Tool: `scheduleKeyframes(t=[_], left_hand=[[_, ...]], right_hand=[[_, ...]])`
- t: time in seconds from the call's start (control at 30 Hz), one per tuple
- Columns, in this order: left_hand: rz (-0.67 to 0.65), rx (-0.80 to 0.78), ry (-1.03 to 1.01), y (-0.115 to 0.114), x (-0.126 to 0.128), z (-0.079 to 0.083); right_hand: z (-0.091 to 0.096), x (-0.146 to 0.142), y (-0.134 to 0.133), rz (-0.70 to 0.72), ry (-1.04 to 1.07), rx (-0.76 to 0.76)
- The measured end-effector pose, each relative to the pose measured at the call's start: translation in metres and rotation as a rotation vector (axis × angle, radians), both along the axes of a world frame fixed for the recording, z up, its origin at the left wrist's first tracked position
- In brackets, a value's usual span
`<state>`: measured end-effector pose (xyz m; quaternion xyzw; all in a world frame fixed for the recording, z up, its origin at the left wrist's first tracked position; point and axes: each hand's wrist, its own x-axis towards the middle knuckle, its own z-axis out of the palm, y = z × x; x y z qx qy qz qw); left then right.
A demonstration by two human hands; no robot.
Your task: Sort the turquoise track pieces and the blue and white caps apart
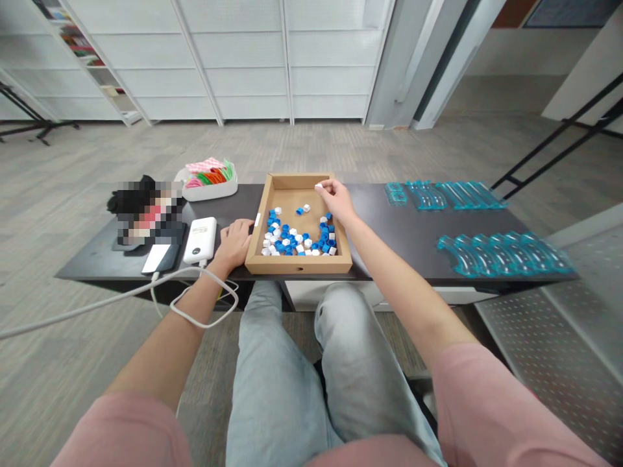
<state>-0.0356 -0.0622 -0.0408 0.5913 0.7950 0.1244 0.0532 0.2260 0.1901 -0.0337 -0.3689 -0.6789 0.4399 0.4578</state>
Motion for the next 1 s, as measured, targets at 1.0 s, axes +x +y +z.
scheduleKeyframes(t=[1.0], left_hand=[[0.073, -0.139, 0.092, -0.002, -0.002, 0.008]], right_hand=[[-0.06, 0.12, 0.055, 0.114, -0.424, 0.233]])
